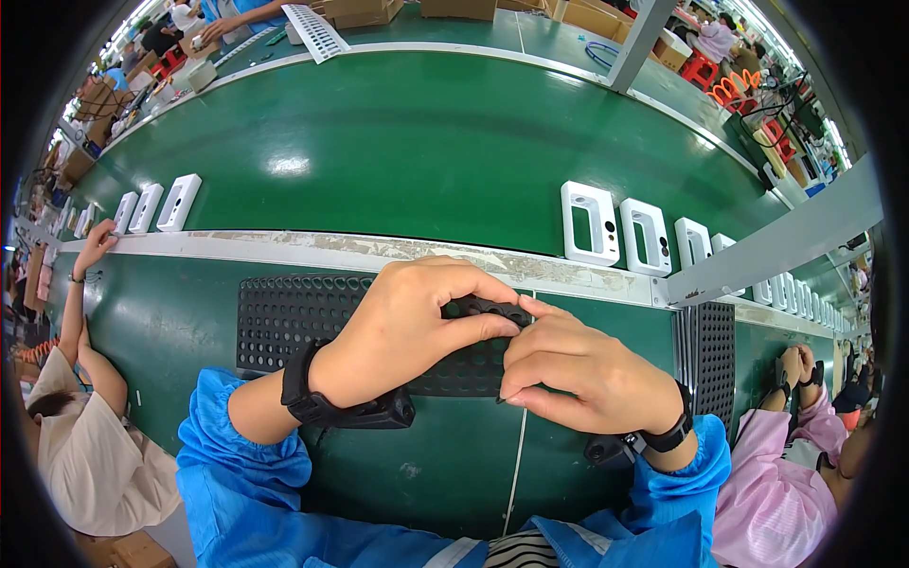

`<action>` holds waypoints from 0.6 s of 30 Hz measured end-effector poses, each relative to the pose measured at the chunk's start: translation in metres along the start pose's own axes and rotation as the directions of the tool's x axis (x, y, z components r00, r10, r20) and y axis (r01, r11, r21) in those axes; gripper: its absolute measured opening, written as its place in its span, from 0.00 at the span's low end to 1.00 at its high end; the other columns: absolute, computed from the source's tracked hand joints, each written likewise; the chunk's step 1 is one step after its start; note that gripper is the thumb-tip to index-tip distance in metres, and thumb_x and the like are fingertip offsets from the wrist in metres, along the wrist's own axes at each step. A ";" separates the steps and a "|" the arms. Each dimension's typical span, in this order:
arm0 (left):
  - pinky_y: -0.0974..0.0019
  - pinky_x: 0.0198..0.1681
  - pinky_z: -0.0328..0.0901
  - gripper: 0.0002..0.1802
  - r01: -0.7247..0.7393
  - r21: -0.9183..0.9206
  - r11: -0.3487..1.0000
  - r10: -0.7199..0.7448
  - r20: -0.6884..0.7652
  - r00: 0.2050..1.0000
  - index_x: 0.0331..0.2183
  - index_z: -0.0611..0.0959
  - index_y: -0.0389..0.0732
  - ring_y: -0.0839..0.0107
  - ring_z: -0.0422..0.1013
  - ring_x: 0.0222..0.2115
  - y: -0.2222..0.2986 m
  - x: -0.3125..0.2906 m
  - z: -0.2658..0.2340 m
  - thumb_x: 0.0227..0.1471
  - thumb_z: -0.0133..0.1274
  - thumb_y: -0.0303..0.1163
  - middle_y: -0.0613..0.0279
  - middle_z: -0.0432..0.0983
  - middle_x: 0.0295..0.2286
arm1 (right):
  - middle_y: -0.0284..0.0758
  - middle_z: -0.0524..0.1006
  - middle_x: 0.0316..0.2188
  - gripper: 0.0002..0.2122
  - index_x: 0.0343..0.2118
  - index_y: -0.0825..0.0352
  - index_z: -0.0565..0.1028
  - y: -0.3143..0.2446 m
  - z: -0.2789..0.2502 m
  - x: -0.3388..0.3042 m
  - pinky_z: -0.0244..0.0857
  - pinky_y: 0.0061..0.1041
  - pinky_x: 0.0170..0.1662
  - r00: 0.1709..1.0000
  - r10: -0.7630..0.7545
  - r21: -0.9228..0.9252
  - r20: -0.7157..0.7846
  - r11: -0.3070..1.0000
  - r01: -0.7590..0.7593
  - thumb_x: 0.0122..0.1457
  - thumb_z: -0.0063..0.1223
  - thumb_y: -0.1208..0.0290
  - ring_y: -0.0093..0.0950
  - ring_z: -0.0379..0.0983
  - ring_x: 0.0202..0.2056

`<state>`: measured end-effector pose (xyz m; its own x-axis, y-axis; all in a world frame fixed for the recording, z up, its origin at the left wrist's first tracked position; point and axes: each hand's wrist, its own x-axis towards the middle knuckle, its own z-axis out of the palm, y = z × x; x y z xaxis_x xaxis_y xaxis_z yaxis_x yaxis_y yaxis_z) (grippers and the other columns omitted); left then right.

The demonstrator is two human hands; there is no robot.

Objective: Assembling small electronic components into plastic housings on a production line.

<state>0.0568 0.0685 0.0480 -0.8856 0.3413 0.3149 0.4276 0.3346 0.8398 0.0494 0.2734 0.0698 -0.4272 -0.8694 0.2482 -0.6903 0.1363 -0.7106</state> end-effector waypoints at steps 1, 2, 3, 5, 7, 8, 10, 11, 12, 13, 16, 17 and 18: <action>0.70 0.31 0.65 0.11 0.020 -0.007 1.000 -0.020 0.005 1.000 0.30 0.81 0.37 0.69 0.72 0.27 0.001 0.000 -0.001 0.38 0.62 0.25 0.59 0.77 0.26 | 0.30 0.71 0.28 0.05 0.29 0.63 0.74 0.001 0.001 0.000 0.51 0.41 0.57 1.000 -0.003 0.005 0.004 1.000 0.003 0.49 0.55 0.78 0.28 0.70 0.35; 0.70 0.31 0.65 0.10 0.041 -0.015 0.999 -0.041 0.010 0.999 0.29 0.82 0.37 0.69 0.72 0.27 0.002 -0.001 -0.001 0.38 0.62 0.25 0.59 0.77 0.26 | 0.30 0.71 0.28 0.05 0.29 0.63 0.74 0.001 0.001 0.000 0.51 0.41 0.57 1.000 -0.006 0.011 0.008 1.000 0.006 0.49 0.55 0.78 0.28 0.70 0.35; 0.70 0.30 0.65 0.10 0.062 -0.022 0.998 -0.062 0.014 0.998 0.29 0.82 0.37 0.68 0.72 0.27 0.002 -0.001 -0.002 0.38 0.62 0.25 0.59 0.77 0.26 | 0.30 0.71 0.28 0.05 0.29 0.63 0.74 0.001 0.002 0.001 0.51 0.41 0.57 1.000 -0.006 0.011 0.009 1.000 0.006 0.49 0.55 0.78 0.28 0.70 0.35; 0.70 0.30 0.65 0.09 0.036 0.003 0.999 -0.036 0.015 0.999 0.28 0.82 0.37 0.68 0.72 0.26 0.001 -0.001 -0.002 0.38 0.61 0.25 0.60 0.77 0.25 | 0.30 0.71 0.28 0.05 0.29 0.63 0.74 0.001 0.002 0.001 0.51 0.41 0.57 1.000 -0.005 0.015 0.011 1.000 0.005 0.49 0.55 0.78 0.28 0.70 0.35; 0.69 0.30 0.65 0.09 -0.018 0.055 0.998 0.017 0.022 1.000 0.27 0.82 0.37 0.68 0.72 0.26 0.001 0.000 -0.001 0.38 0.61 0.25 0.60 0.77 0.25 | 0.30 0.71 0.28 0.05 0.29 0.63 0.74 0.001 0.002 -0.001 0.51 0.41 0.57 1.000 -0.005 0.019 0.009 1.000 0.005 0.49 0.55 0.77 0.28 0.70 0.35; 0.69 0.30 0.65 0.09 -0.018 0.056 0.998 0.017 0.023 1.000 0.27 0.82 0.37 0.68 0.72 0.26 0.001 0.000 -0.001 0.38 0.61 0.25 0.60 0.77 0.25 | 0.30 0.71 0.28 0.05 0.29 0.63 0.74 0.001 0.001 -0.001 0.51 0.41 0.57 1.000 -0.004 0.018 0.008 1.000 0.004 0.49 0.55 0.77 0.28 0.70 0.35; 0.69 0.30 0.65 0.08 -0.072 0.083 0.994 0.072 0.008 0.997 0.27 0.82 0.38 0.67 0.72 0.26 0.000 0.000 -0.001 0.38 0.61 0.25 0.61 0.77 0.25 | 0.30 0.71 0.28 0.05 0.30 0.63 0.74 0.000 0.002 -0.001 0.51 0.40 0.57 1.000 0.000 0.015 0.008 1.000 0.000 0.49 0.55 0.77 0.28 0.70 0.35; 0.69 0.29 0.65 0.07 -0.098 0.096 0.990 0.099 0.000 0.995 0.26 0.82 0.38 0.67 0.72 0.25 -0.001 0.000 -0.001 0.38 0.61 0.24 0.61 0.77 0.24 | 0.30 0.71 0.28 0.05 0.30 0.63 0.74 0.000 0.002 0.000 0.51 0.40 0.57 1.000 0.001 0.015 0.010 1.000 -0.001 0.49 0.55 0.77 0.28 0.70 0.35; 0.69 0.29 0.65 0.07 -0.098 0.096 0.991 0.098 0.000 0.995 0.26 0.82 0.38 0.67 0.72 0.25 -0.002 -0.001 -0.001 0.38 0.61 0.24 0.61 0.77 0.24 | 0.30 0.71 0.28 0.05 0.30 0.63 0.74 0.000 0.002 0.000 0.51 0.40 0.57 1.000 0.002 0.015 0.014 1.000 -0.002 0.49 0.55 0.77 0.28 0.70 0.35; 0.68 0.29 0.65 0.07 -0.123 0.111 0.986 0.125 -0.011 0.992 0.26 0.82 0.38 0.67 0.72 0.25 -0.004 -0.001 -0.001 0.38 0.60 0.24 0.61 0.77 0.24 | 0.30 0.71 0.29 0.05 0.30 0.63 0.74 0.000 0.002 0.001 0.51 0.40 0.57 1.000 0.003 0.015 0.018 1.000 -0.004 0.49 0.55 0.77 0.28 0.70 0.35; 0.68 0.29 0.64 0.06 -0.172 0.144 0.975 0.178 -0.032 0.984 0.26 0.82 0.38 0.66 0.72 0.25 -0.006 -0.001 0.000 0.38 0.60 0.24 0.62 0.77 0.24 | 0.30 0.71 0.29 0.05 0.30 0.63 0.74 0.000 0.002 0.001 0.51 0.40 0.57 1.000 0.004 0.018 0.022 1.000 -0.004 0.49 0.55 0.77 0.28 0.70 0.35; 0.68 0.29 0.64 0.06 -0.181 0.155 0.971 0.188 -0.030 0.982 0.26 0.82 0.39 0.66 0.72 0.24 -0.005 -0.001 0.000 0.38 0.60 0.24 0.62 0.77 0.24 | 0.30 0.71 0.29 0.05 0.30 0.63 0.74 0.000 0.002 0.000 0.51 0.40 0.58 1.000 0.003 0.021 0.023 1.000 -0.003 0.49 0.55 0.77 0.28 0.70 0.35; 0.68 0.29 0.64 0.06 -0.191 0.166 0.967 0.198 -0.027 0.980 0.26 0.82 0.39 0.66 0.72 0.24 -0.005 -0.001 0.000 0.38 0.60 0.24 0.62 0.77 0.23 | 0.30 0.71 0.29 0.05 0.30 0.63 0.74 0.000 0.002 0.000 0.50 0.40 0.58 1.000 0.002 0.024 0.023 1.000 -0.003 0.49 0.55 0.77 0.28 0.69 0.35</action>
<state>0.0559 0.0661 0.0433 -0.7880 0.3771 0.4867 0.6128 0.4044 0.6789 0.0506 0.2723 0.0685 -0.4153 -0.8798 0.2315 -0.6752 0.1276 -0.7265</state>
